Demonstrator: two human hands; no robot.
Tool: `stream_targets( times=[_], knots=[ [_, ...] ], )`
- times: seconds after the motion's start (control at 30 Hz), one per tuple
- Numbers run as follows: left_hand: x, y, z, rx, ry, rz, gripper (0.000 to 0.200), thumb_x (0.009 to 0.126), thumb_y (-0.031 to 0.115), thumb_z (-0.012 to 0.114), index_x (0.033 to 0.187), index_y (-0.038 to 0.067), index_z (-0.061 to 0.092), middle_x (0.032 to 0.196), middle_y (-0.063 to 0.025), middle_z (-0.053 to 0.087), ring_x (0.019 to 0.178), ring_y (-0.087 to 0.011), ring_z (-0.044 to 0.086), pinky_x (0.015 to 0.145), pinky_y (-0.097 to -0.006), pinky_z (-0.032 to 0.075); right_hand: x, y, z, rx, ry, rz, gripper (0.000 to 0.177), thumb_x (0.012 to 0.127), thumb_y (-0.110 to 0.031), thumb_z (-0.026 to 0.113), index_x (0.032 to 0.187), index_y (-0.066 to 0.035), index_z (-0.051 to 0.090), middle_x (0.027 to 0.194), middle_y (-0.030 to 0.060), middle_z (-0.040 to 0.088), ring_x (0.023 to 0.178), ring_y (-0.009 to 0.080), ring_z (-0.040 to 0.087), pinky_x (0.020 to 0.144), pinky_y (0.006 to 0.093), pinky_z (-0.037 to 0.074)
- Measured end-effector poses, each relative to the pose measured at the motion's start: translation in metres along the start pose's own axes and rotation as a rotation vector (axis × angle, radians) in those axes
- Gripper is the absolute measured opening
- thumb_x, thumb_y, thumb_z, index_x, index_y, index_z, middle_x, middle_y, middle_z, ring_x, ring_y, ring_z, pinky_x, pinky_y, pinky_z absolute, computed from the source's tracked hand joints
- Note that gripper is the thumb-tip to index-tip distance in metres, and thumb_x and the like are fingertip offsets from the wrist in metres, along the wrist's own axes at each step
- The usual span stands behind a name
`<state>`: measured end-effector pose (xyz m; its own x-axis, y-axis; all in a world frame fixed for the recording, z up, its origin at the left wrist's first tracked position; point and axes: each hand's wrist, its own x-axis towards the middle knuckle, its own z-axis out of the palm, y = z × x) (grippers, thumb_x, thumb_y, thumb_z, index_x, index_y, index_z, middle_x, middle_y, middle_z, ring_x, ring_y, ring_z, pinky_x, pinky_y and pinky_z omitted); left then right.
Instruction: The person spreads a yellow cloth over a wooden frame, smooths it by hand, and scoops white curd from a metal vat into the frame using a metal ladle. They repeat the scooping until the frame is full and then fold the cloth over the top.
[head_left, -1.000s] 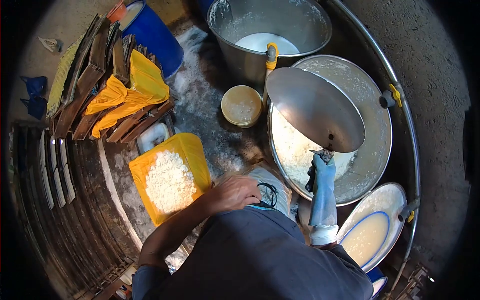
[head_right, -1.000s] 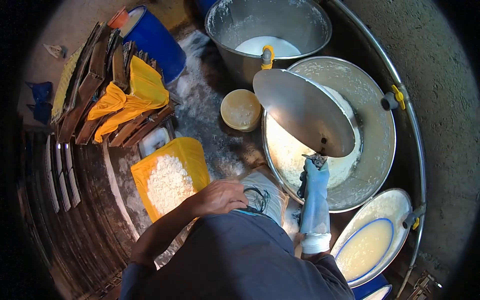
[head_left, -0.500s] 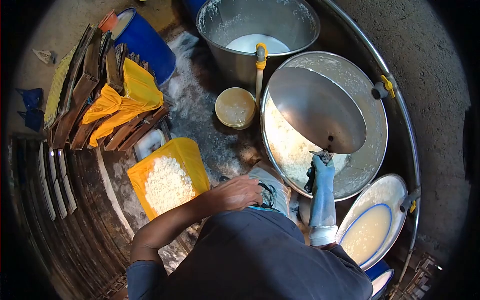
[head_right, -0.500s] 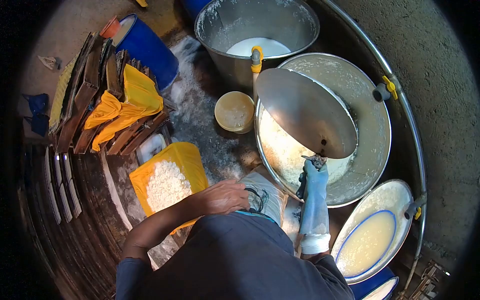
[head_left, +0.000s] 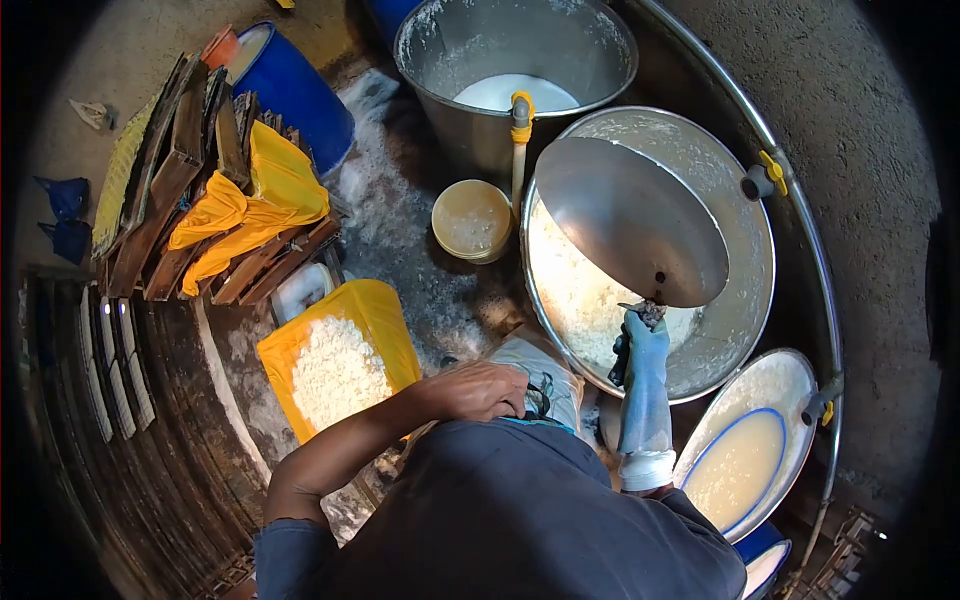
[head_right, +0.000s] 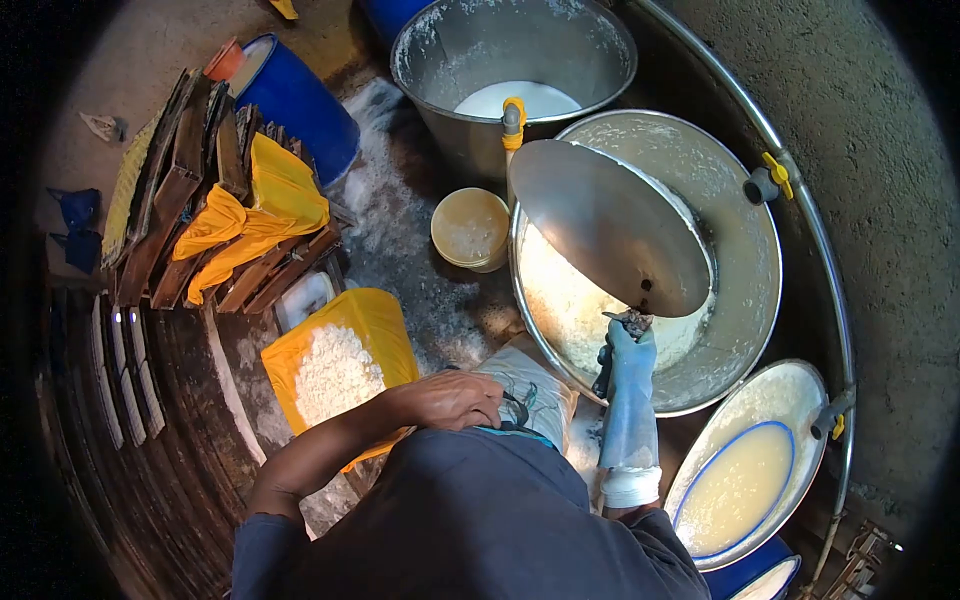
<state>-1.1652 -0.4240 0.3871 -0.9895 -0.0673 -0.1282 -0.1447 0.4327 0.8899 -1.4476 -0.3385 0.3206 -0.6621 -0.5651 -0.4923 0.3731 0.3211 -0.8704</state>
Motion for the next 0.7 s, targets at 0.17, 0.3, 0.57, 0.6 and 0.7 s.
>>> stream_targets(
  times=[0.17, 0.3, 0.57, 0.6, 0.7],
  knots=[
    [-0.003, 0.001, 0.003, -0.09, -0.007, -0.1, 0.015, 0.085, 0.017, 0.062, 0.087, 0.004, 0.069, 0.091, -0.0098, 0.061, 0.095, -0.0285, 0.06, 0.081, -0.0395, 0.046, -0.002, -0.003, 0.003, 0.015, 0.004, 0.02, 0.014, 0.085, -0.011, 0.065, 0.092, -0.01, 0.054, 0.066, 0.0005, 0.05, 0.047, 0.0104, 0.045, 0.042, 0.0247, 0.041],
    [-0.014, -0.004, 0.005, -0.033, 0.119, -0.149, 0.016, 0.087, 0.02, 0.061, 0.091, 0.007, 0.068, 0.094, -0.0101, 0.059, 0.095, -0.0296, 0.059, 0.081, -0.04, 0.046, -0.004, -0.005, 0.005, 0.003, 0.001, 0.028, 0.014, 0.084, -0.011, 0.065, 0.092, -0.01, 0.053, 0.066, 0.0005, 0.05, 0.046, 0.0105, 0.045, 0.042, 0.025, 0.04],
    [-0.083, 0.014, -0.029, 0.086, 0.391, -0.265, 0.012, 0.087, 0.018, 0.06, 0.09, 0.009, 0.067, 0.081, -0.0106, 0.068, 0.077, -0.0321, 0.067, 0.068, -0.044, 0.051, -0.006, 0.001, 0.0, -0.032, 0.002, 0.024, 0.014, 0.085, -0.011, 0.063, 0.093, -0.011, 0.053, 0.066, -0.0003, 0.049, 0.047, 0.0103, 0.045, 0.042, 0.0249, 0.04],
    [-0.089, 0.012, -0.023, 0.089, 0.404, -0.275, 0.012, 0.087, 0.018, 0.06, 0.09, 0.009, 0.067, 0.081, -0.0106, 0.068, 0.077, -0.0321, 0.067, 0.068, -0.044, 0.051, -0.006, 0.001, 0.0, -0.026, -0.016, 0.014, 0.013, 0.085, -0.01, 0.063, 0.093, -0.011, 0.053, 0.066, -0.0005, 0.049, 0.047, 0.0102, 0.045, 0.042, 0.025, 0.041],
    [-0.102, 0.01, -0.01, -0.021, 0.358, -0.372, 0.016, 0.09, 0.019, 0.062, 0.096, 0.005, 0.068, 0.087, -0.012, 0.07, 0.08, -0.029, 0.069, 0.073, -0.0372, 0.054, -0.006, 0.006, 0.003, -0.028, -0.008, 0.025, 0.012, 0.086, -0.01, 0.063, 0.093, -0.011, 0.053, 0.066, -0.0007, 0.049, 0.047, 0.01, 0.045, 0.042, 0.0247, 0.041]
  ],
)
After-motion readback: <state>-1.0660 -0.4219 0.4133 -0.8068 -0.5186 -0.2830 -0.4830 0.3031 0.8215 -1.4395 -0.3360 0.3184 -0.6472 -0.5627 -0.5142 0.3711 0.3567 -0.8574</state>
